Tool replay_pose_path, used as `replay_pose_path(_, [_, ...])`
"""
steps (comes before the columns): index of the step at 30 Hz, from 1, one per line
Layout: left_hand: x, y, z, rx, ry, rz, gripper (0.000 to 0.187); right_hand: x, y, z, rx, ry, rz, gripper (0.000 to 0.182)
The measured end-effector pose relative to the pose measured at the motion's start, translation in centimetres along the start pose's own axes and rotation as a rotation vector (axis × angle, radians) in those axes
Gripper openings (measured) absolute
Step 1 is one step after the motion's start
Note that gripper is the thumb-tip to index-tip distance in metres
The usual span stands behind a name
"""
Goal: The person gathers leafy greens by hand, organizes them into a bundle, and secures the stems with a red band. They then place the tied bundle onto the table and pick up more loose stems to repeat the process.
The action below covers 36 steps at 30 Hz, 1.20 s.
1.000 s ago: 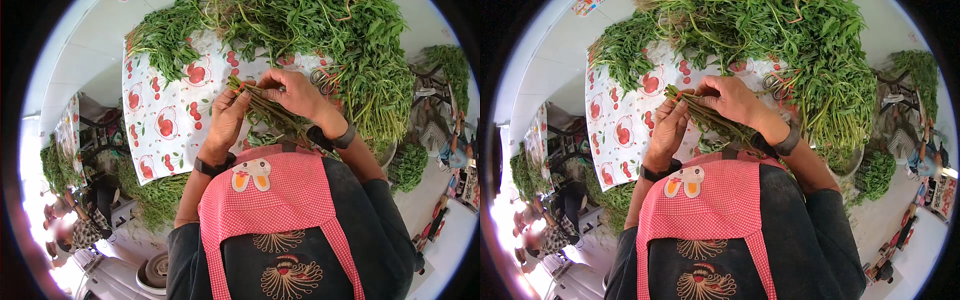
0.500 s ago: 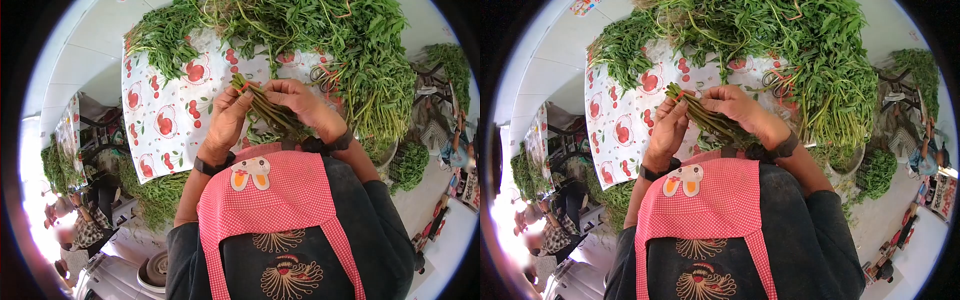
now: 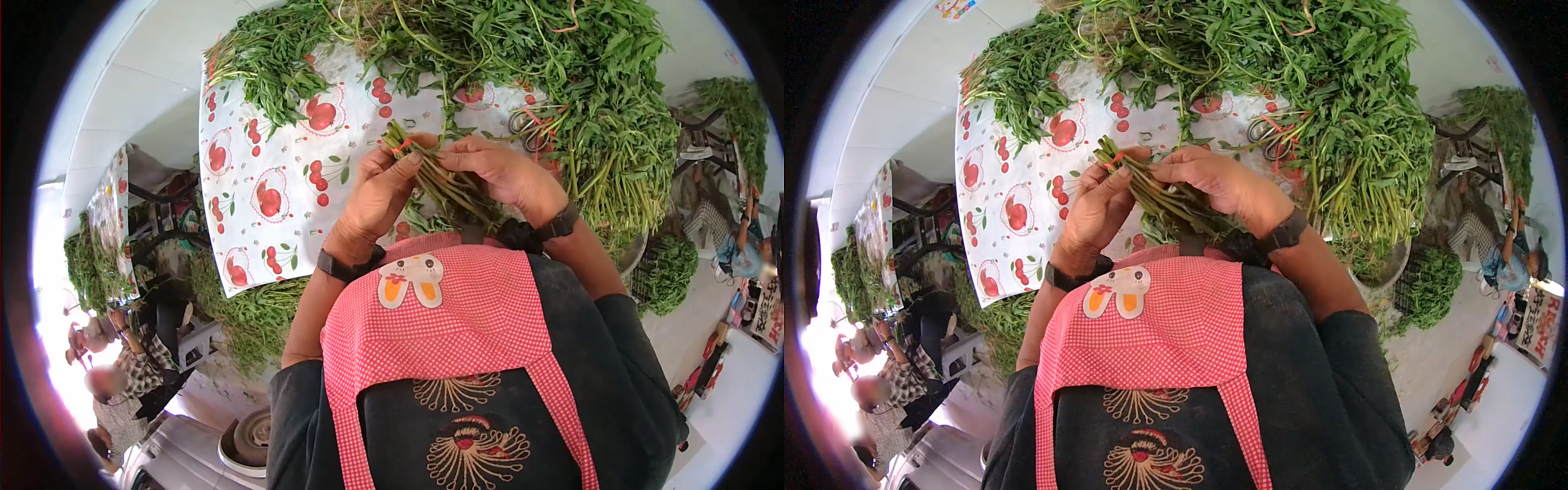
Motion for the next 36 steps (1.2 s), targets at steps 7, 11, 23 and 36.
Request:
replay_pose_path(7, [-2.0, -0.2, 0.7, 0.034, -0.037, -0.158, 0.023, 0.2, -0.7, 0.9, -0.238, -0.278, -0.32, 0.03])
replay_pose_path(11, [-2.4, -1.0, 1.3, 0.09, -0.077, -0.14, 0.021, 0.5, 0.4, 0.1, -0.518, -0.212, -0.521, 0.034])
replay_pose_path(23, [-2.1, -0.6, 1.4, 0.156, -0.073, -0.207, 0.02, 0.5, 1.7, 0.2, -0.052, -0.052, -0.605, 0.036])
replay_pose_path(36, [-2.2, -0.6, 1.9, 0.168, -0.138, -0.484, 0.02, 1.9, -0.5, 2.5, 0.162, 0.249, -0.264, 0.034])
Point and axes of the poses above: each hand's wrist, its own z-axis towards the middle knuckle, its own x-axis out of the palm, y = z × x, the point moved 4 cm from there along z, towards the middle knuckle, and after that the axes turned 11 degrees about x, right-handed, at the moved point
